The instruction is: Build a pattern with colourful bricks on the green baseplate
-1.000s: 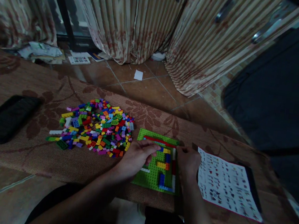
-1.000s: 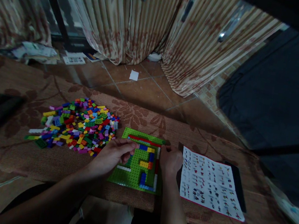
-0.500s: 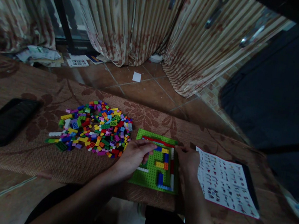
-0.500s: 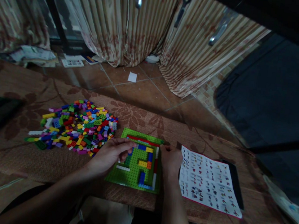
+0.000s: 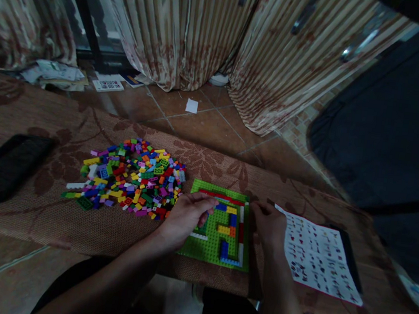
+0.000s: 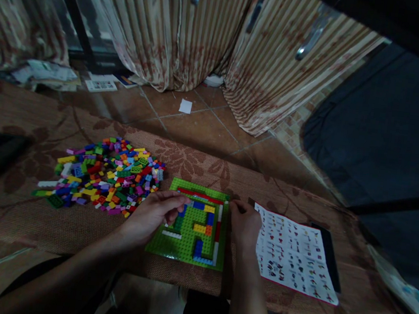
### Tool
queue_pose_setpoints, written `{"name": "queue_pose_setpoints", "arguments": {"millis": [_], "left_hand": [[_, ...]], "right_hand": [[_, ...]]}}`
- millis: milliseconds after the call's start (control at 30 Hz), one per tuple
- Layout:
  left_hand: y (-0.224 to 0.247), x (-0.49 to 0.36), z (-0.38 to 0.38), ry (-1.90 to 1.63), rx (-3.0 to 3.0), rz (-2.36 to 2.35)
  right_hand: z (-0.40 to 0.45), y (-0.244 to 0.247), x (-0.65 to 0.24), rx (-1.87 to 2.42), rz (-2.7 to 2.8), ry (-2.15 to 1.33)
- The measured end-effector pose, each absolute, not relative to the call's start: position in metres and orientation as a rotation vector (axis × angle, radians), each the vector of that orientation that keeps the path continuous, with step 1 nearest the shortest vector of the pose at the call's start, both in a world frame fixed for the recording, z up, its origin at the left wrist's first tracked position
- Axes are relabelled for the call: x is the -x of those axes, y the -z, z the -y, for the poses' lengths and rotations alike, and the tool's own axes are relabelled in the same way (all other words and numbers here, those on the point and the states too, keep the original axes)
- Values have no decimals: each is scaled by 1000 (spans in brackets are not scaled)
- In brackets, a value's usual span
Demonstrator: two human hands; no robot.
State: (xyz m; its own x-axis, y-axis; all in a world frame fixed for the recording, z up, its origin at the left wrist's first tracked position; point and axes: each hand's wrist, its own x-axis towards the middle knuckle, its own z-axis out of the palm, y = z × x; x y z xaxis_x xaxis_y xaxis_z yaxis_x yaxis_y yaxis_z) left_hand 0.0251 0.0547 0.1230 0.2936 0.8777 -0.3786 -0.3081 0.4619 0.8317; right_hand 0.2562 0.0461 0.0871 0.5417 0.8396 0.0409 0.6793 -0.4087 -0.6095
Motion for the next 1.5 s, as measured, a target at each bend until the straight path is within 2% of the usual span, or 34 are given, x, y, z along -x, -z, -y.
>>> {"name": "queue_pose_setpoints", "arguments": {"millis": [1000,1500], "left_hand": [[-125,-22,-55,-898,-720,-996],[-84,-20,-72,-808,-1007,-1492]], "right_hand": [[-48,-77,-253,2134,1467,-216],[-53,-73,-250,2159,1471,-160]]}}
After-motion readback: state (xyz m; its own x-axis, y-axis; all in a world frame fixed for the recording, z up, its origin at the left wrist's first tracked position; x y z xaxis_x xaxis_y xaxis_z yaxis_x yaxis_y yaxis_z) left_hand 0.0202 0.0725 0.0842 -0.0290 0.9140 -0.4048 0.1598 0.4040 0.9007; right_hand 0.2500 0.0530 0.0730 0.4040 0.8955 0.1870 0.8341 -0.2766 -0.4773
